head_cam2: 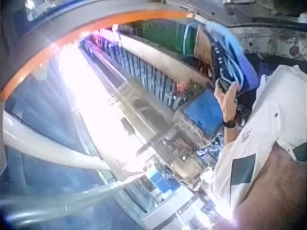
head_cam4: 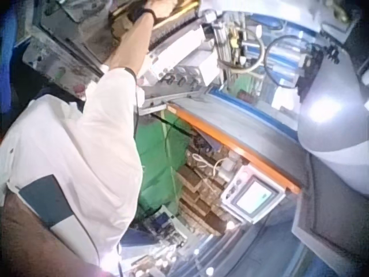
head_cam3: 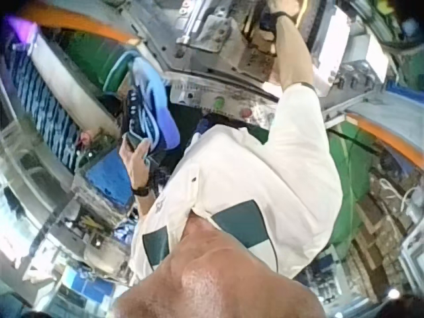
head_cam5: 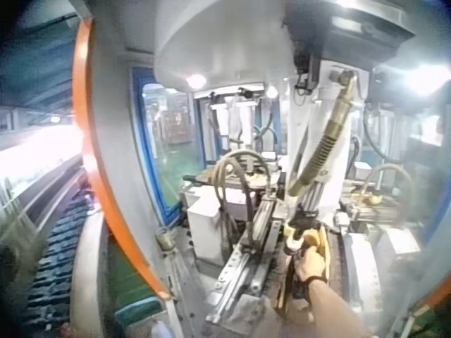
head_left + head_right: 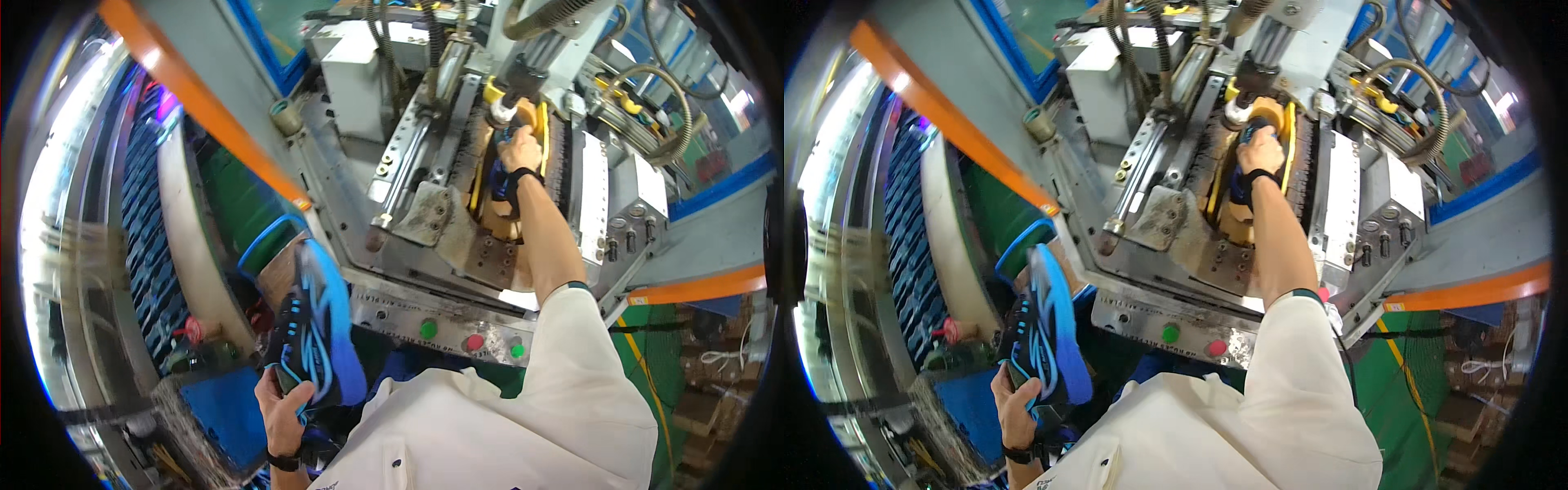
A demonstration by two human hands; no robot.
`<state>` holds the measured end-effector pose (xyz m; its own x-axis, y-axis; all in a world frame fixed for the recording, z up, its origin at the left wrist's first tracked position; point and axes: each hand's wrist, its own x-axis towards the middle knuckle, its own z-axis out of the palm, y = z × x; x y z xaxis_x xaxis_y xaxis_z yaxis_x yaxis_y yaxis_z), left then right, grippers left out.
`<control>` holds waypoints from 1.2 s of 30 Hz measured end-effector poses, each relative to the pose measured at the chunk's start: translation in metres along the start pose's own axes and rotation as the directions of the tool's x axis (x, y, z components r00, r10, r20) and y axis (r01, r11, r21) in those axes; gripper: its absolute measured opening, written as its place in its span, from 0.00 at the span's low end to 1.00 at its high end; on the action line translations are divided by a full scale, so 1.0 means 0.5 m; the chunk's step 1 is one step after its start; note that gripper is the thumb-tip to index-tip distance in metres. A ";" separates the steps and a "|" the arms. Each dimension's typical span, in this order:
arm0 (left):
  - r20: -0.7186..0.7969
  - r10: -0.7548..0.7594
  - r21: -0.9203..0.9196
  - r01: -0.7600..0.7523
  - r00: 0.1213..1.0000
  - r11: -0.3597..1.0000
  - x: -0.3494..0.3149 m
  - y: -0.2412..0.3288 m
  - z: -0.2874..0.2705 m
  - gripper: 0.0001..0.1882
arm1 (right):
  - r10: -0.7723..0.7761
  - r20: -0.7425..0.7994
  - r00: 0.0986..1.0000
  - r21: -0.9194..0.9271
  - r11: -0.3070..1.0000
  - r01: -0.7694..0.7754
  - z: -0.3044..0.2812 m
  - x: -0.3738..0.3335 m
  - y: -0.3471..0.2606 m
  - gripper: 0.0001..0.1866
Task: Operating a pneumatic press machine to attach or bond soles to shoes in a factory assembly line.
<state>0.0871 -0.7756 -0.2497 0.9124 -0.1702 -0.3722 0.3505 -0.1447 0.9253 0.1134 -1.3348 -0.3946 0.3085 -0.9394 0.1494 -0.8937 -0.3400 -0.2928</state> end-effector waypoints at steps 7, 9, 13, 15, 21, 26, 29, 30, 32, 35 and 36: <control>-0.244 -0.046 -0.096 0.023 0.969 0.995 -0.105 -0.115 -0.084 0.19 | -0.568 -0.280 0.774 0.511 0.595 0.621 -0.172 -0.327 -0.002 0.17; -0.314 -0.077 -0.076 0.056 0.946 0.996 -0.133 -0.149 -0.091 0.19 | -0.685 -0.090 0.723 0.622 0.528 0.578 -0.166 -0.508 0.013 0.10; -0.214 -0.147 -0.394 0.052 0.966 0.918 -0.191 -0.199 -0.085 0.18 | -0.832 0.070 0.550 0.644 0.458 0.612 0.007 -0.711 0.020 0.07; -0.215 -0.192 -0.433 0.083 0.957 0.898 -0.233 -0.214 -0.090 0.19 | -0.868 0.138 0.477 0.552 0.468 0.691 0.095 -0.745 0.028 0.07; -0.437 -0.198 -0.217 0.111 0.877 0.970 -0.373 -0.257 -0.157 0.14 | -0.924 0.064 0.378 0.501 0.357 0.788 0.218 -0.746 0.062 0.08; -0.599 -0.235 -0.315 0.044 0.766 0.948 -0.514 -0.312 -0.247 0.16 | -0.932 0.032 0.361 0.552 0.318 0.771 0.199 -0.725 0.016 0.09; -0.729 -0.235 -0.219 0.106 0.643 0.970 -0.605 -0.354 -0.313 0.18 | -0.937 -0.064 0.344 0.627 0.231 0.744 0.129 -0.750 -0.118 0.08; -0.754 -0.207 -0.270 -0.008 0.623 0.963 -0.631 -0.373 -0.340 0.21 | -0.946 -0.060 0.317 0.813 0.138 0.565 0.088 -0.769 -0.183 0.07; -0.789 -0.214 -0.330 -0.104 0.575 0.938 -0.666 -0.416 -0.407 0.24 | -0.964 -0.101 0.247 0.814 0.062 0.577 -0.013 -0.843 -0.346 0.06; -0.905 -0.160 -0.239 -0.160 0.393 0.958 -0.696 -0.506 -0.533 0.28 | -0.922 -0.385 0.050 0.816 -0.314 0.485 -0.206 -1.019 -0.584 0.06; -0.955 -0.029 -0.039 -0.030 0.295 0.999 -0.704 -0.541 -0.578 0.27 | -0.899 -0.437 -0.029 0.792 -0.400 0.460 -0.278 -1.087 -0.653 0.07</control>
<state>-0.2677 -0.3950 -0.3482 0.4607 0.8850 -0.0671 0.3311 -0.1012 0.9381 0.1921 -0.7070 -0.2491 0.6519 0.3522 0.6716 0.7579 -0.3304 -0.5625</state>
